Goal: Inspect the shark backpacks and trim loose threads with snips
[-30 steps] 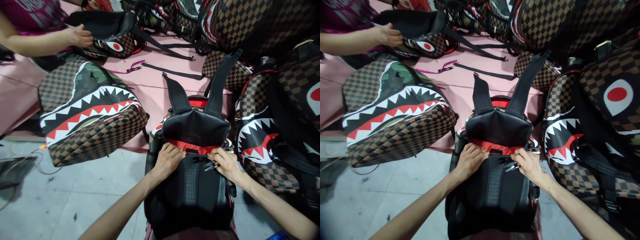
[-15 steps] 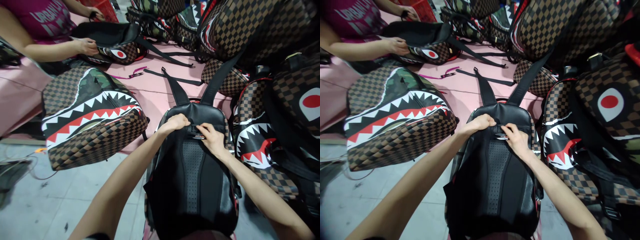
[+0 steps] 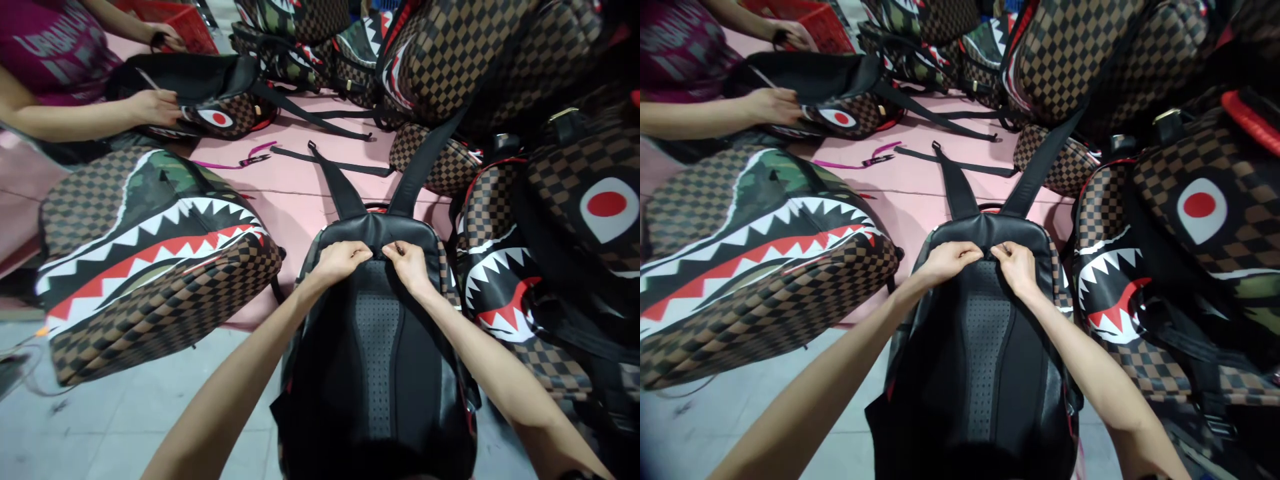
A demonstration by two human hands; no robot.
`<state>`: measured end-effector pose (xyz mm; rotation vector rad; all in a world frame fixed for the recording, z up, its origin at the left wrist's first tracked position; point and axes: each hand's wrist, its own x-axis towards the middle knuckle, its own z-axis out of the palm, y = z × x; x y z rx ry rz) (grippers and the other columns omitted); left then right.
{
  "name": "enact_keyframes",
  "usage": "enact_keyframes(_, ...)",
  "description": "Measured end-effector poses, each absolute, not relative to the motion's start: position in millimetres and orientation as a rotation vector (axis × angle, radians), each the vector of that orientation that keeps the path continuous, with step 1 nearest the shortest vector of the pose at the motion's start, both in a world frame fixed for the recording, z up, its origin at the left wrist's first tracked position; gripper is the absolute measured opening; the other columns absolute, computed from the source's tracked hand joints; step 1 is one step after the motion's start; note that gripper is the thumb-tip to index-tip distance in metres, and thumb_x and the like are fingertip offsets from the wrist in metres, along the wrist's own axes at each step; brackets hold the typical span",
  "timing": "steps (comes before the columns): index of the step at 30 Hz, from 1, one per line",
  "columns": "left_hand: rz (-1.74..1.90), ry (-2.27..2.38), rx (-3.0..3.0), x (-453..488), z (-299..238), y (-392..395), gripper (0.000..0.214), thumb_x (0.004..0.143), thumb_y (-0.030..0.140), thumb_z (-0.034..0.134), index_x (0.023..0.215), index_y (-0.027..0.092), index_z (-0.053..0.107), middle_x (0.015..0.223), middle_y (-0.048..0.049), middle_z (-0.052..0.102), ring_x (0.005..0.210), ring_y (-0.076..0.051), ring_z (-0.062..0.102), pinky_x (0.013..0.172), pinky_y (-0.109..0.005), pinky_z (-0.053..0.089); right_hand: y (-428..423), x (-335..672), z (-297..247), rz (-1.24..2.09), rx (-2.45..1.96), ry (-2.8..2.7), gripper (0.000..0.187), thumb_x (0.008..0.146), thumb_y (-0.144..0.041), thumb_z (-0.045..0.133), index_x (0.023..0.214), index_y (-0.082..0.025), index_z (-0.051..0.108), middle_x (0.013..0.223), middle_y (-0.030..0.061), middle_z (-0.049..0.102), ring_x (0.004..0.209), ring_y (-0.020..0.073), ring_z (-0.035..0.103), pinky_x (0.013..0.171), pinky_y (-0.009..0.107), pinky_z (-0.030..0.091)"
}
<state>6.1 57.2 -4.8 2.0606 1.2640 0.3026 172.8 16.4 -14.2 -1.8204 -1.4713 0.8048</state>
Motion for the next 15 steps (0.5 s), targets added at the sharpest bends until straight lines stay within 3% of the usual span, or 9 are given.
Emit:
enact_keyframes(3,0.557,1.443,2.365,12,-16,37,0.026,0.089,0.032,0.045,0.103,0.022,0.064,0.104,-0.0061,0.064,0.098,-0.023,0.054,0.088,-0.036,0.035,-4,173,-14,0.647,-1.741,-1.729,0.026,0.088,-0.029,0.045,0.098,-0.021,0.067,0.101,0.0032,0.068,0.09,0.0155,0.062,0.077,0.024,0.045)
enact_keyframes(7,0.759,1.722,2.422,-4,-32,16,0.038,0.087,0.033,0.049,0.121,0.018,0.054,0.128,-0.0142,0.052,0.122,-0.033,0.04,0.1,-0.048,0.026,-41,206,-15,0.379,-1.837,-1.872,0.041,0.089,-0.017,0.036,0.127,-0.021,0.053,0.134,0.006,0.05,0.113,0.0158,0.053,0.086,0.025,0.044)
enact_keyframes(9,0.816,1.99,2.168,-21,-35,9,0.049,0.086,0.038,0.049,0.127,0.012,0.047,0.132,-0.0195,0.046,0.125,-0.034,0.038,0.099,-0.048,0.03,-50,228,-14,0.244,-2.074,-1.673,0.039,0.09,-0.023,0.038,0.126,-0.018,0.052,0.128,0.0116,0.054,0.112,0.0209,0.054,0.085,0.03,0.046)
enact_keyframes(11,0.706,2.142,1.854,-37,-35,6,0.051,0.086,0.043,0.044,0.127,0.012,0.045,0.123,-0.0205,0.052,0.114,-0.034,0.049,0.092,-0.046,0.039,-48,246,-13,0.234,-2.247,-1.514,0.037,0.087,-0.034,0.047,0.119,-0.018,0.056,0.115,0.0139,0.061,0.104,0.0263,0.058,0.08,0.035,0.046)
enact_keyframes(15,0.44,2.161,1.528,-56,-32,8,0.042,0.085,0.049,0.043,0.101,0.014,0.059,0.088,-0.0145,0.064,0.09,-0.033,0.06,0.08,-0.044,0.044,-37,261,-15,0.634,-2.101,-1.19,0.033,0.074,-0.042,0.061,0.095,-0.017,0.062,0.087,0.0087,0.066,0.084,0.0244,0.062,0.071,0.033,0.046)
